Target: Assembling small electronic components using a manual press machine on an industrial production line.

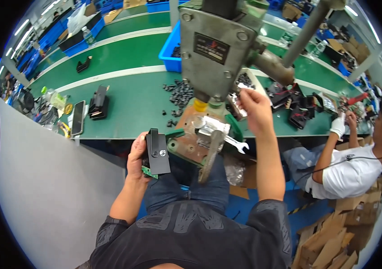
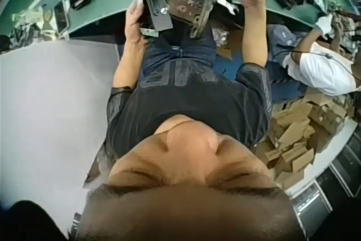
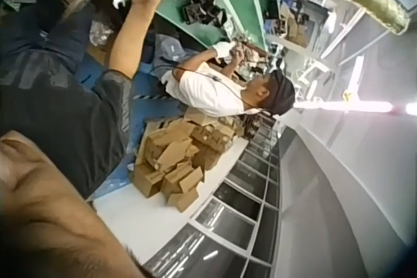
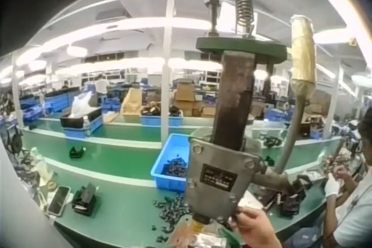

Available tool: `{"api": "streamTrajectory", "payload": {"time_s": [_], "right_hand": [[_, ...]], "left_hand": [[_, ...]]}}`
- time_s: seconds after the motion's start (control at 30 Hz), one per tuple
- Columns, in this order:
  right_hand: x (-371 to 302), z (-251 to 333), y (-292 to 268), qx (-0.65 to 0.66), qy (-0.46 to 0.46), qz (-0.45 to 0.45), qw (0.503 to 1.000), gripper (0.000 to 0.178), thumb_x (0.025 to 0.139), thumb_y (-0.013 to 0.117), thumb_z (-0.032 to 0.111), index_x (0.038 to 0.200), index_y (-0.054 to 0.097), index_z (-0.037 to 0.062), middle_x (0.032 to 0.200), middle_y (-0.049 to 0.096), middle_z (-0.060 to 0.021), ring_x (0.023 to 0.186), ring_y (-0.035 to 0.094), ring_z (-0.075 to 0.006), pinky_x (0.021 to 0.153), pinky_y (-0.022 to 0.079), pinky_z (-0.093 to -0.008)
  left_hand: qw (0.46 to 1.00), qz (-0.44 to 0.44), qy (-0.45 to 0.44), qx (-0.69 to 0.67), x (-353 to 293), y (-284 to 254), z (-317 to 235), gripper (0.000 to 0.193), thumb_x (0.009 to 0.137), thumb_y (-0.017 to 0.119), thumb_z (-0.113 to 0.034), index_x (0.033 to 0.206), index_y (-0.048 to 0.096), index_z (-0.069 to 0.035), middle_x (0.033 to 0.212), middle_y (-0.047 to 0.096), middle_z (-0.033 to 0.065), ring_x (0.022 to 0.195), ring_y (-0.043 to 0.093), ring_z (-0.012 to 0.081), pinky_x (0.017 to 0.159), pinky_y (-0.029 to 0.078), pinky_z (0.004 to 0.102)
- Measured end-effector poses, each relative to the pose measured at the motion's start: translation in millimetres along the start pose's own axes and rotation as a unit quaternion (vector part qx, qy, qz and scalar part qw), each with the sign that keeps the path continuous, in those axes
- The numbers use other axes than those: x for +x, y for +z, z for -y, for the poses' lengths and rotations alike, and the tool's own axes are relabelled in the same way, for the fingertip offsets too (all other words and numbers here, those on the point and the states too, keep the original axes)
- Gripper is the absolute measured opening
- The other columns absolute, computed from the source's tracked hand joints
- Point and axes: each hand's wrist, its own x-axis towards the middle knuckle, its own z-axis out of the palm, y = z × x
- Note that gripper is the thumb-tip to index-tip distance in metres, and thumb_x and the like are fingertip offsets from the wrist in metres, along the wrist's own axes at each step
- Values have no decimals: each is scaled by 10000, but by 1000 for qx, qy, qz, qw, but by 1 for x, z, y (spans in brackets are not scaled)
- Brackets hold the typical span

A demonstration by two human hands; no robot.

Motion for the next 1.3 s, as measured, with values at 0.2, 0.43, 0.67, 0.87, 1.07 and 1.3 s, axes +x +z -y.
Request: {"api": "streamTrajectory", "payload": {"time_s": [0.2,0.43,0.67,0.87,1.07,1.3], "right_hand": [[-114,38,42,189,23,133,973,130,939,620,73,1007,586,-33,870,598,-140,641,543,-145,537,431,-200],[-146,34,64,223,33,172,959,169,924,656,78,1036,607,-38,834,623,-136,629,584,-152,513,451,-209],[-170,41,82,29,-62,104,992,104,883,660,-29,985,649,-45,839,651,-124,630,604,-157,554,486,-224],[-176,47,95,-180,-173,91,964,98,848,643,-84,936,664,-45,848,657,-104,647,594,-155,570,486,-224],[-169,41,103,-324,-302,69,894,128,829,625,-107,927,666,-36,873,663,-98,681,595,-161,608,501,-252],[-158,45,127,-150,-138,105,973,321,803,688,-53,1110,599,-28,983,658,-120,741,610,-186,696,506,-297]], "left_hand": [[998,1,36,51,-8,60,-7,227,910,672,-112,1096,628,12,991,692,94,815,632,118,789,512,231],[992,-9,36,125,-15,91,-10,219,864,717,-63,1058,649,14,974,693,81,829,624,104,805,504,222],[988,-15,45,148,-19,89,-4,215,851,727,-47,1045,654,12,921,687,74,812,618,104,802,500,216],[981,-27,62,181,-22,87,-2,204,852,730,-58,1030,656,9,909,681,74,788,608,105,794,500,226],[959,-50,130,246,-23,84,0,211,850,733,-66,1028,651,11,914,678,77,784,599,106,791,496,238],[982,-120,99,103,-10,72,-3,295,869,701,-60,1137,598,10,985,670,82,851,600,117,829,484,238]]}}
